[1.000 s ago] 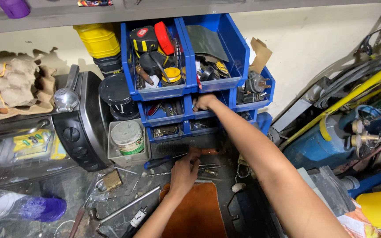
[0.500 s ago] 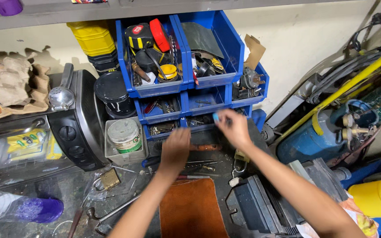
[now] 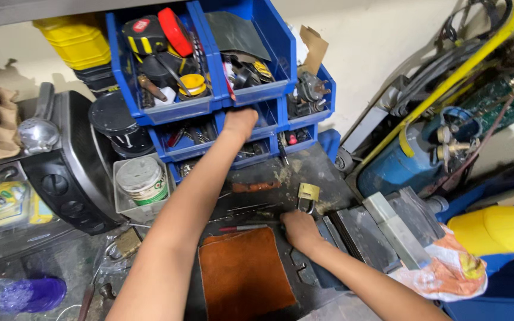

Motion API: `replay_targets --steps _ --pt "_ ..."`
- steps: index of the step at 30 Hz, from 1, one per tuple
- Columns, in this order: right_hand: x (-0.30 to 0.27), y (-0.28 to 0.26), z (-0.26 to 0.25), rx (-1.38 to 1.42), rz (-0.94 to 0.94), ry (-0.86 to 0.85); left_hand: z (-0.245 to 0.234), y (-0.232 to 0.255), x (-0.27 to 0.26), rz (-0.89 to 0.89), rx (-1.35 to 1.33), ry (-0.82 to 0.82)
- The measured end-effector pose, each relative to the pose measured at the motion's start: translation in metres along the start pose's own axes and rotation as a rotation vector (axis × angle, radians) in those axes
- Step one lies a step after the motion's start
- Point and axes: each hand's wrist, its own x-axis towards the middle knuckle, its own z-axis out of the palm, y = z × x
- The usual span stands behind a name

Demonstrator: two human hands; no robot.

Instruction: The person retrieves washers, steel wool, and metal rods from storage bins and arranges the hardware components on a cloth on the workbench.

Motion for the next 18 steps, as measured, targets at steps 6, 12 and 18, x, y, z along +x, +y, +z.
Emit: replay_targets --steps 6,12,18 --pt "-0.011 -0.006 0.029 0.036 0.040 0.109 0.032 -0.018 0.049 0.049 -0.059 0.156" --pt "0.000 0.003 0.011 0.119 0.107 0.171 0.049 -0.018 0.061 0.021 -0.017 0.167" --pt "0.070 0.033 0.004 0.164 0.180 0.332 0.047 -0.012 0.072 -0.047 -0.085 0.140"
